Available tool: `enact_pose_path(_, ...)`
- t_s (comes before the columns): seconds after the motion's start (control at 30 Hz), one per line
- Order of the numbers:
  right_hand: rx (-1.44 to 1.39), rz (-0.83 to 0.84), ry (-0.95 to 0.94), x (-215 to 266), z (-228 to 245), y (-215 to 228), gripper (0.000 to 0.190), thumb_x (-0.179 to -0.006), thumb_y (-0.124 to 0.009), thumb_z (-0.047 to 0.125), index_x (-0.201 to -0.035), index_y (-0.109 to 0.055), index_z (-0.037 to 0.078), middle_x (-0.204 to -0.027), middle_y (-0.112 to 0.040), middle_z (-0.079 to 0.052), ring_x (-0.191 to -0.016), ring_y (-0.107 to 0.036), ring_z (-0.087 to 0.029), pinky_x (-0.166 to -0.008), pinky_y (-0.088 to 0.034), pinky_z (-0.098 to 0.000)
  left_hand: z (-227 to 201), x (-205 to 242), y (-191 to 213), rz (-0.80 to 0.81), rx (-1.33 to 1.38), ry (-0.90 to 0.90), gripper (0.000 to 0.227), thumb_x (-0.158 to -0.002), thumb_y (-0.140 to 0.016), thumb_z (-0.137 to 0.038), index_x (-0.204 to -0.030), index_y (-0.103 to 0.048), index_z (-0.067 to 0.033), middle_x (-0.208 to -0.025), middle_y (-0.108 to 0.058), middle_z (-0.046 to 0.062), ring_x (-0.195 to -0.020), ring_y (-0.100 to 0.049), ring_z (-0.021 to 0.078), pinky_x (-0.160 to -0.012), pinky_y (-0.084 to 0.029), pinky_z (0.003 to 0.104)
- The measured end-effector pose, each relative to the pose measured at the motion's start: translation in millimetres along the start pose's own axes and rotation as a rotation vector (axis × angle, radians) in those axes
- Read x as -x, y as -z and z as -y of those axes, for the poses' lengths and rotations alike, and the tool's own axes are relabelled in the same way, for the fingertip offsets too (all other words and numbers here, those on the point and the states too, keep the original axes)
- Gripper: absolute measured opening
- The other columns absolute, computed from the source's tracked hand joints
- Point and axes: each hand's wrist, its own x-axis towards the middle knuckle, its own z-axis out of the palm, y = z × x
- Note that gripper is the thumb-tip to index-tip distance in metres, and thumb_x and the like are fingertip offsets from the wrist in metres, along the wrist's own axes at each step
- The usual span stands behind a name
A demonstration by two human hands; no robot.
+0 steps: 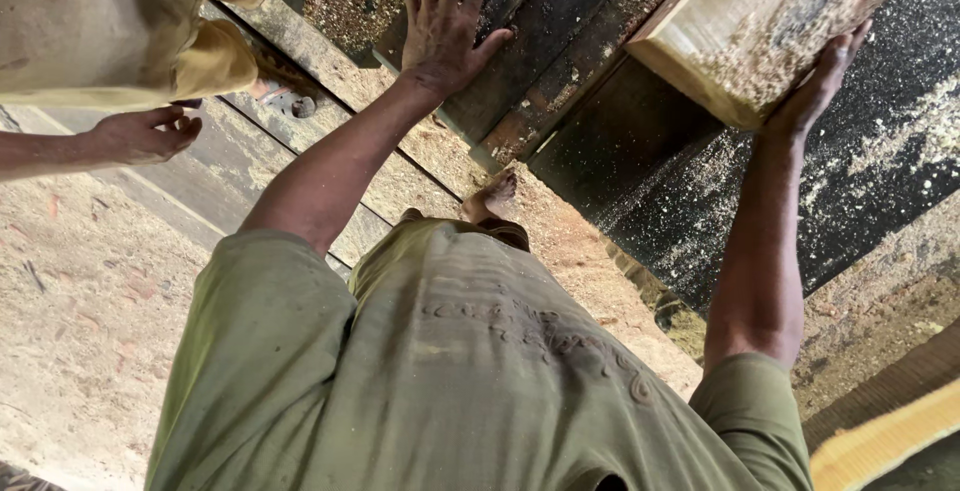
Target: The person pushes a large piece of wood through a table saw while another person assists by pulling and guiding it from the other side.
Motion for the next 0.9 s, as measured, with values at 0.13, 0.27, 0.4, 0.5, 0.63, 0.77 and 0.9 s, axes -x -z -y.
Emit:
enact_pose_path(0.13, 1.107, 0.136, 0.075, -19.4, 4.1, -5.7, 0.105, -0.093, -0.014, 0.091, -0.170, -0.008, 0.020, -0.179, 0.005, -0.015, -0.169, 0.001, -0.038, -0.135, 0.006, -0.0611, -1.2, -0.5, 2.9, 0.010, -0.001, 0.000, 0.104, -0.101, -0.073, -0.074, -0.163, -0.025, -0.0062, -0.152, -0.026, 0.024, -0.145, -0.025, 0.0465, -0.119, -0.026, 0.070)
enact_pose_path(0.27, 1.516, 0.010, 0.152, -26.9, 5.4, -9.9, 0.093, -0.106, -0.039, 0.076, -0.174, -0.010, 0.021, -0.184, -0.007, -0.018, -0.173, -0.015, -0.042, -0.141, -0.011, -0.0657, -1.6, 1.3, 4.3, 0.009, -0.006, -0.007, 0.103, -0.102, -0.073, -0.073, -0.164, -0.025, -0.0069, -0.153, -0.026, 0.023, -0.144, -0.026, 0.0466, -0.119, -0.028, 0.069)
enact_pose_path(0.4, 1.429, 0.071, 0.098, -53.2, 9.8, -25.8, 0.087, -0.106, -0.025, 0.076, -0.170, -0.004, 0.020, -0.179, 0.003, -0.016, -0.168, -0.007, -0.038, -0.138, -0.001, -0.0638, -1.6, 0.2, 3.3, 0.013, -0.021, 0.001, 0.104, -0.100, -0.073, -0.074, -0.163, -0.025, -0.0065, -0.152, -0.026, 0.024, -0.143, -0.027, 0.0472, -0.115, -0.029, 0.069)
enact_pose_path(0.5, 1.476, 0.076, 0.178, -67.7, 9.3, -32.0, 0.081, -0.111, -0.037, 0.067, -0.170, -0.011, 0.018, -0.179, -0.005, -0.018, -0.167, -0.015, -0.040, -0.136, -0.009, -0.0633, -0.5, 0.4, 3.5, 0.013, -0.018, -0.002, 0.105, -0.100, -0.073, -0.075, -0.163, -0.025, -0.0063, -0.151, -0.026, 0.023, -0.143, -0.027, 0.0459, -0.116, -0.030, 0.069)
enact_pose_path(0.63, 1.493, -0.019, 0.156, -97.1, 21.1, -25.1, 0.083, -0.110, -0.037, 0.066, -0.173, -0.011, 0.017, -0.183, -0.009, -0.020, -0.170, -0.017, -0.041, -0.136, -0.011, -0.0665, -0.8, -0.4, 5.6, 0.019, -0.035, -0.006, 0.105, -0.098, -0.072, -0.077, -0.162, -0.027, -0.0067, -0.149, -0.027, 0.023, -0.142, -0.026, 0.0443, -0.115, -0.030, 0.069)
enact_pose_path(0.77, 1.487, 0.054, 0.215, -133.1, 34.1, -10.4, 0.083, -0.112, -0.038, 0.064, -0.173, -0.015, 0.012, -0.182, -0.016, -0.023, -0.171, -0.021, -0.042, -0.140, -0.015, -0.0656, -1.7, 0.4, 11.1, 0.017, -0.046, -0.011, 0.104, -0.100, -0.071, -0.078, -0.163, -0.028, -0.0065, -0.149, -0.027, 0.022, -0.142, -0.026, 0.0432, -0.116, -0.030, 0.068)
enact_pose_path(0.9, 1.424, -0.006, 0.166, -164.0, 38.0, -24.0, 0.083, -0.111, -0.033, 0.064, -0.171, -0.017, 0.009, -0.180, -0.018, -0.025, -0.168, -0.018, -0.043, -0.136, -0.013, -0.0666, -1.8, -2.6, 16.0, 0.015, -0.080, -0.017, 0.101, -0.101, -0.070, -0.076, -0.163, -0.029, -0.0073, -0.149, -0.027, 0.022, -0.142, -0.026, 0.0433, -0.116, -0.030, 0.067)
